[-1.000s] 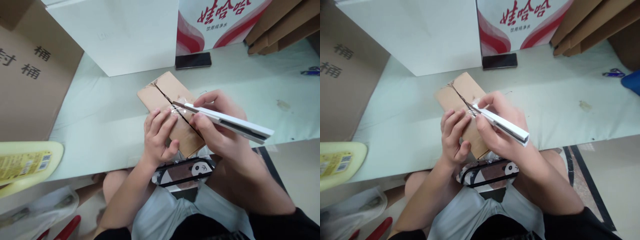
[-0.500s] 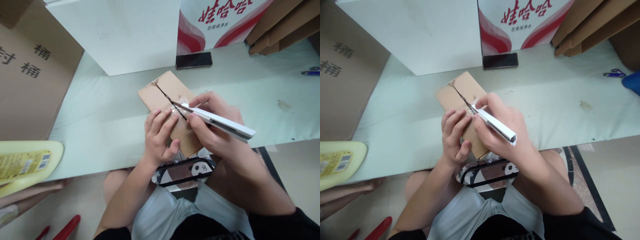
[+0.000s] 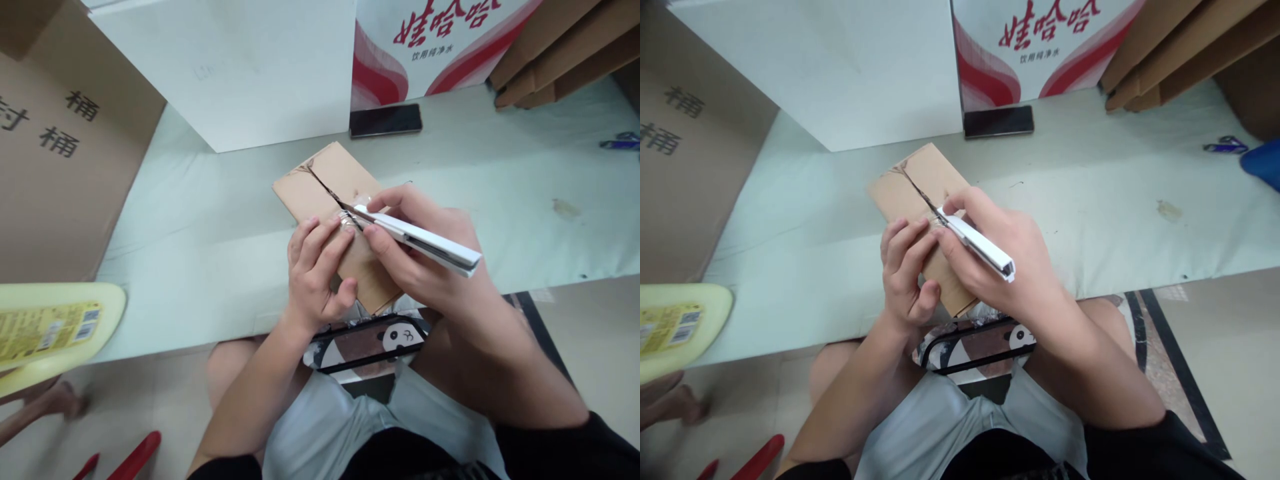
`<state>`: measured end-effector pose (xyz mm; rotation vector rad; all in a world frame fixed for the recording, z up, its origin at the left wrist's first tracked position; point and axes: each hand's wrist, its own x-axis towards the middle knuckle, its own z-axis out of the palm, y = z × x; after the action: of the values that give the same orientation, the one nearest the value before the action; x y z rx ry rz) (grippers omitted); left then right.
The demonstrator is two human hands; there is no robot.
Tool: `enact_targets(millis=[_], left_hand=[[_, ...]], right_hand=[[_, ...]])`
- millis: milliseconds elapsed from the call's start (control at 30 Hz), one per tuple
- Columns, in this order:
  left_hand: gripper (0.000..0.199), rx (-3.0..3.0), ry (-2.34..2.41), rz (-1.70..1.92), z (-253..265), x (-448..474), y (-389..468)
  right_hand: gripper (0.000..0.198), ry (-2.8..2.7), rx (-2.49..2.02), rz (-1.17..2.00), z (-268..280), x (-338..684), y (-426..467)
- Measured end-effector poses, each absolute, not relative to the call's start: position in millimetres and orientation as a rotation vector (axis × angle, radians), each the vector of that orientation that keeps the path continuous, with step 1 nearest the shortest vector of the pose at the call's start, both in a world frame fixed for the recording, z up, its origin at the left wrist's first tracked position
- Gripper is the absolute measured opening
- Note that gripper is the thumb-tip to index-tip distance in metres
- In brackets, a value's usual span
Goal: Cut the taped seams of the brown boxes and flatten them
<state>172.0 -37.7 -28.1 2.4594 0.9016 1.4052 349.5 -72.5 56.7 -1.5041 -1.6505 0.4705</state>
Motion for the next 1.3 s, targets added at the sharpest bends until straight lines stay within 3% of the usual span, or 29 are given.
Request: enact_targets(millis=[1300], left_hand=[[0.056, 2.455, 0.895, 1.423, -27.0, 173.2, -37.6]], right_hand=[[0.004, -1.519, -1.518, 0.428, 57.1, 348.6, -74.5]])
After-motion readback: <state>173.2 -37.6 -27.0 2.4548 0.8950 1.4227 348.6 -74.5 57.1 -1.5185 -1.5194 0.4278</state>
